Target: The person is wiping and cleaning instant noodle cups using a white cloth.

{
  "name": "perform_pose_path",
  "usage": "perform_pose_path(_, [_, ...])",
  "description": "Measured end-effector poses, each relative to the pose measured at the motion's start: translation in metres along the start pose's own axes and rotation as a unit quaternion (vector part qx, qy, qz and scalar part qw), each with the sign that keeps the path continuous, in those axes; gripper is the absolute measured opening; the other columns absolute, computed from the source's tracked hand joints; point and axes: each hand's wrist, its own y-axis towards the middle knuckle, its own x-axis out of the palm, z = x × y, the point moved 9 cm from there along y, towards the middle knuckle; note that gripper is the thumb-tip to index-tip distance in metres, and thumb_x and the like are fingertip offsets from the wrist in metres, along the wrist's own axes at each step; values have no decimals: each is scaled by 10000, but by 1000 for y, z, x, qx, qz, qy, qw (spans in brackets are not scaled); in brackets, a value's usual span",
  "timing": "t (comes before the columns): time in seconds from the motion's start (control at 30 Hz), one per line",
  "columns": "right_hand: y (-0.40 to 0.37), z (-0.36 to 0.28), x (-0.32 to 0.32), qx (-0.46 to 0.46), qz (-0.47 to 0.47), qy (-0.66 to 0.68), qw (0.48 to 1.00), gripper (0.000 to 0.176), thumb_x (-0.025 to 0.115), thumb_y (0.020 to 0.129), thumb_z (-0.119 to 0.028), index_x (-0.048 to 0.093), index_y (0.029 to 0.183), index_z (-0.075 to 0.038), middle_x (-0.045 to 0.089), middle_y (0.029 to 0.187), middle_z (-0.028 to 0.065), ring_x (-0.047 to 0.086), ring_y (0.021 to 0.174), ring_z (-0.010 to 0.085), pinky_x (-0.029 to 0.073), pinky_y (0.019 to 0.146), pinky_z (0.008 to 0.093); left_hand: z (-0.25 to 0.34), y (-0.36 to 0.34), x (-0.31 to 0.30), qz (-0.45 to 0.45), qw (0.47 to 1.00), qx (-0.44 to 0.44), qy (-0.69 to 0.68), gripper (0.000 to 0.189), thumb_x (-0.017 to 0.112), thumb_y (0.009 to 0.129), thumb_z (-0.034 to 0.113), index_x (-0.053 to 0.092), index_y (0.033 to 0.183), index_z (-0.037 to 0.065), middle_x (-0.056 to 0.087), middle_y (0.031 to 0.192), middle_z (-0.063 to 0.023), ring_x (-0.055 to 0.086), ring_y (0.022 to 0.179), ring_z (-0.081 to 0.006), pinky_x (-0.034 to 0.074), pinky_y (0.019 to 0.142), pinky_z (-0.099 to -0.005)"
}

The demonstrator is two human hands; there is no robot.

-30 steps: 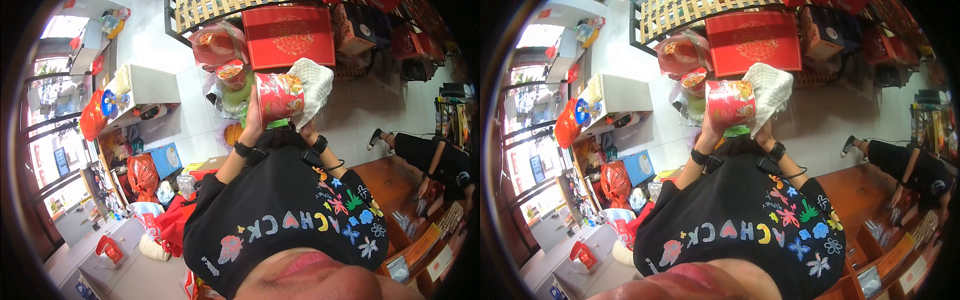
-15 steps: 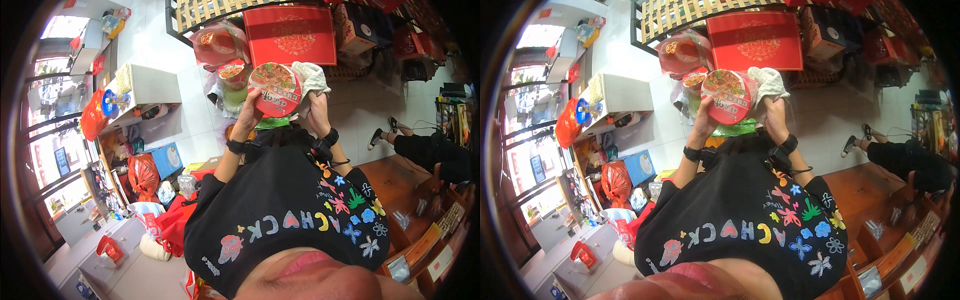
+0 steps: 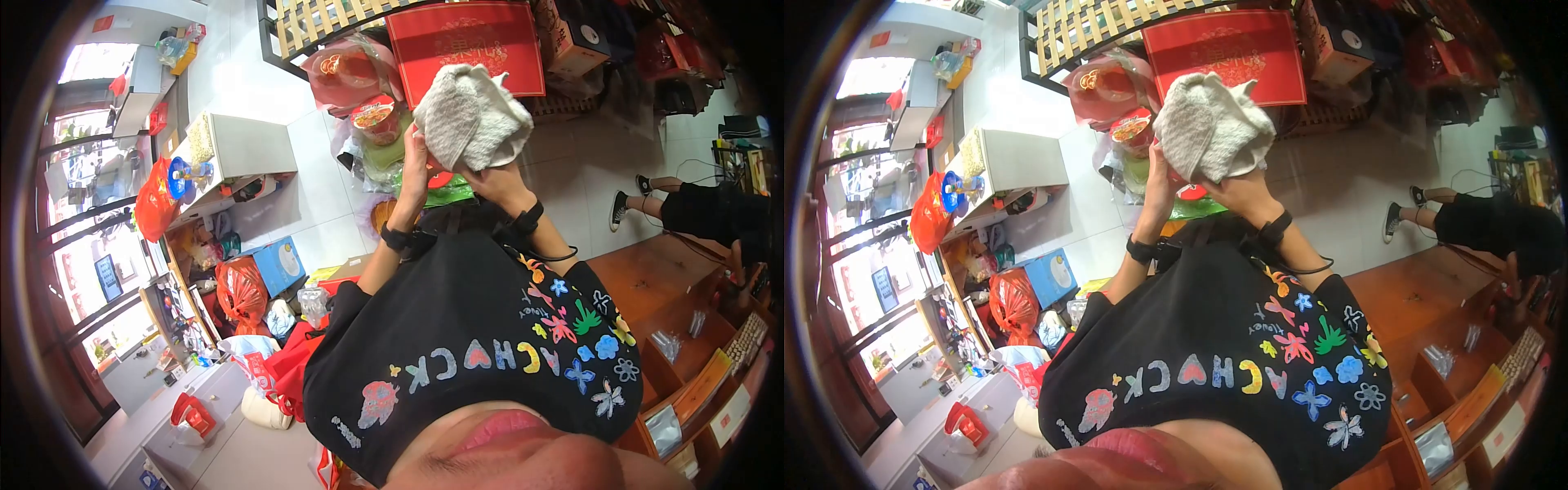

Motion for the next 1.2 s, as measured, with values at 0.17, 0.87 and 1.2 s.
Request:
perform_pose_path(0.17, [0,-21,1,-35,-52,78,995,619,719,792,-340,521,1301,-49,493,1355,163,413,1293,352,279,1103,461,-4,-6,-6,-5,996,-46,-76,760,271,969,613,288,1462,35,415,1452,-116,421,1323,-249,314,1114,-401])
perform_pose_path(0.87, [-29,87,37,336,43,560,756,503,456,1006,-323,459,1321,69,545,1293,114,519,1187,168,413,980,295,1,-16,-13,-8,978,-130,-161,575,444,997,443,352,1394,37,518,1343,-130,579,1163,-204,516,947,-353])
perform_pose_path(1.2, [-35,83,72,366,78,752,543,502,273,1047,-366,357,1412,-32,466,1399,151,501,1254,252,443,1046,413,-1,-12,-2,-14,991,-108,-77,516,427,1015,403,424,1327,-7,616,1201,-118,641,1035,-156,563,843,-312])
